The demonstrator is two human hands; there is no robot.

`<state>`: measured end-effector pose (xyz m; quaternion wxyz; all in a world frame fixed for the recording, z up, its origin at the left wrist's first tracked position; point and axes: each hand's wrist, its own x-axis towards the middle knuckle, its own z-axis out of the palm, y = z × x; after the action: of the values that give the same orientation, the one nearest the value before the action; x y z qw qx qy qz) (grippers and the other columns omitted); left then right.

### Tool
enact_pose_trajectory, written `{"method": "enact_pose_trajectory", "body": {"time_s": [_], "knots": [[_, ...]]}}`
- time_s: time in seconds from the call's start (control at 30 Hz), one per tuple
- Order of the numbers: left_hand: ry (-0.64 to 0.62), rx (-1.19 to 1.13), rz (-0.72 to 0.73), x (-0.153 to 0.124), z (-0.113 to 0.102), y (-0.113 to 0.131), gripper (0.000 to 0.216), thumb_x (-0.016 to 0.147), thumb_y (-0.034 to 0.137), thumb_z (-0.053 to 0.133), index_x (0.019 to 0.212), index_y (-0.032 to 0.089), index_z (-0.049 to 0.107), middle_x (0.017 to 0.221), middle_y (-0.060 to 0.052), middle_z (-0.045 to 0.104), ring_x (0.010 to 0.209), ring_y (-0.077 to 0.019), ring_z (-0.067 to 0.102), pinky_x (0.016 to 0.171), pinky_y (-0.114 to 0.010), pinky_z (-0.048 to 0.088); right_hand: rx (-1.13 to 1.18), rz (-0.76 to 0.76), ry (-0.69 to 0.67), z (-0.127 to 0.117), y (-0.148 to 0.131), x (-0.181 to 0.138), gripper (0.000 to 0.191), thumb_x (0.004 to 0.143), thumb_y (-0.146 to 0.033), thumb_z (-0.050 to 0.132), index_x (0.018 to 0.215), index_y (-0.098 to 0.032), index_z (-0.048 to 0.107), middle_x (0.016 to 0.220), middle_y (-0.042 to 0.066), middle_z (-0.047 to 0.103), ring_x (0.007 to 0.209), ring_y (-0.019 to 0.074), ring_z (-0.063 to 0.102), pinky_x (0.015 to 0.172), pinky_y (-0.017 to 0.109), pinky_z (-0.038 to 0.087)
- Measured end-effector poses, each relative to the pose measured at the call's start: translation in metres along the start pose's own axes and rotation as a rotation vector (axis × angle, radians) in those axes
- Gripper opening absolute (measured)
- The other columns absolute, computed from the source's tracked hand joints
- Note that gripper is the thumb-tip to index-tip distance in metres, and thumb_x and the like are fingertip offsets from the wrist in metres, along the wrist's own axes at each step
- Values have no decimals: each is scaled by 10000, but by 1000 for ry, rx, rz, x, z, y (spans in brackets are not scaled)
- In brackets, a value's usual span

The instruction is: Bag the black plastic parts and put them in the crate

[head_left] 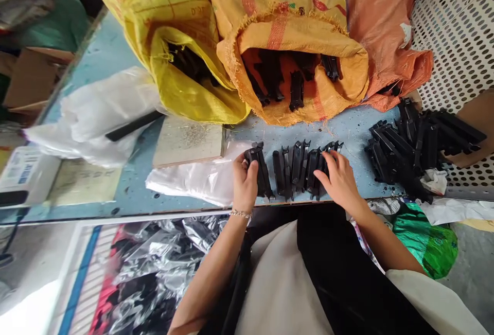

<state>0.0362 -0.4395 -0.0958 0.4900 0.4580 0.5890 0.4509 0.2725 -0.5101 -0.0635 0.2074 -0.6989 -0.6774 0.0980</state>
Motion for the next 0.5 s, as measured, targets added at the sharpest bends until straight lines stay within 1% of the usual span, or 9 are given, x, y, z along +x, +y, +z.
{"method": "enact_pose_trajectory", "body": {"time_s": [0.07,0.13,0.2,0.27,0.3,0.33,0.4,0.47,0.5], "knots": [[-26,94,10,9,9,-11,508,903,476,606,1293,163,517,1260,-138,629,1225,-263,594,1109,-422,444,-56,37,-38,5,24,13,659,922,-505,602,1443,-121,478,1527,271,383,1428,438,366,1114,646,381],[-74,91,-4,12,22,-16,507,918,445,582,1323,145,532,1374,-162,594,1328,-279,537,1168,-430,386,-70,16,-122,4,41,29,686,910,-462,620,1480,-122,447,1595,248,307,1491,429,285,1168,640,331],[-102,29,-45,10,29,-13,507,924,439,563,1333,141,561,1408,-157,596,1351,-288,529,1177,-440,379,-81,-8,-168,-6,47,45,625,920,-404,610,1480,-166,466,1600,206,337,1503,409,282,1191,652,293],[-161,-6,-70,4,25,-1,505,906,457,592,1313,159,613,1373,-128,640,1327,-298,558,1164,-449,399,-59,-77,-154,-24,37,53,580,928,-369,611,1473,-213,486,1577,173,392,1500,390,300,1200,658,283],[-230,-2,-68,-1,19,8,501,886,469,627,1291,174,645,1332,-110,672,1296,-302,585,1147,-446,420,-25,-147,-147,-33,28,53,565,931,-351,618,1469,-233,494,1567,158,412,1495,377,315,1204,641,297],[-335,15,-55,-7,12,17,492,861,475,667,1263,191,676,1277,-92,706,1252,-304,618,1122,-437,448,25,-242,-156,-40,16,51,546,934,-326,622,1462,-254,504,1556,141,431,1484,358,344,1203,608,330],[-606,60,-14,-20,-3,35,439,826,465,724,1193,225,727,1137,-58,762,1122,-294,686,1038,-411,514,129,-463,-262,-49,-9,40,482,950,-250,607,1425,-297,540,1491,108,512,1397,307,476,1156,520,434],[-808,69,-10,-30,-13,45,366,851,465,705,1136,240,751,1028,-44,782,997,-271,720,944,-386,560,153,-605,-405,-49,-26,26,393,972,-188,563,1349,-292,599,1311,94,639,1193,259,632,1028,438,541],[-839,46,-35,-31,-15,46,362,881,483,665,1129,233,748,999,-51,783,944,-259,727,897,-378,575,134,-625,-453,-47,-29,21,341,981,-179,544,1298,-272,629,1194,89,682,1072,242,676,945,406,575]]}}
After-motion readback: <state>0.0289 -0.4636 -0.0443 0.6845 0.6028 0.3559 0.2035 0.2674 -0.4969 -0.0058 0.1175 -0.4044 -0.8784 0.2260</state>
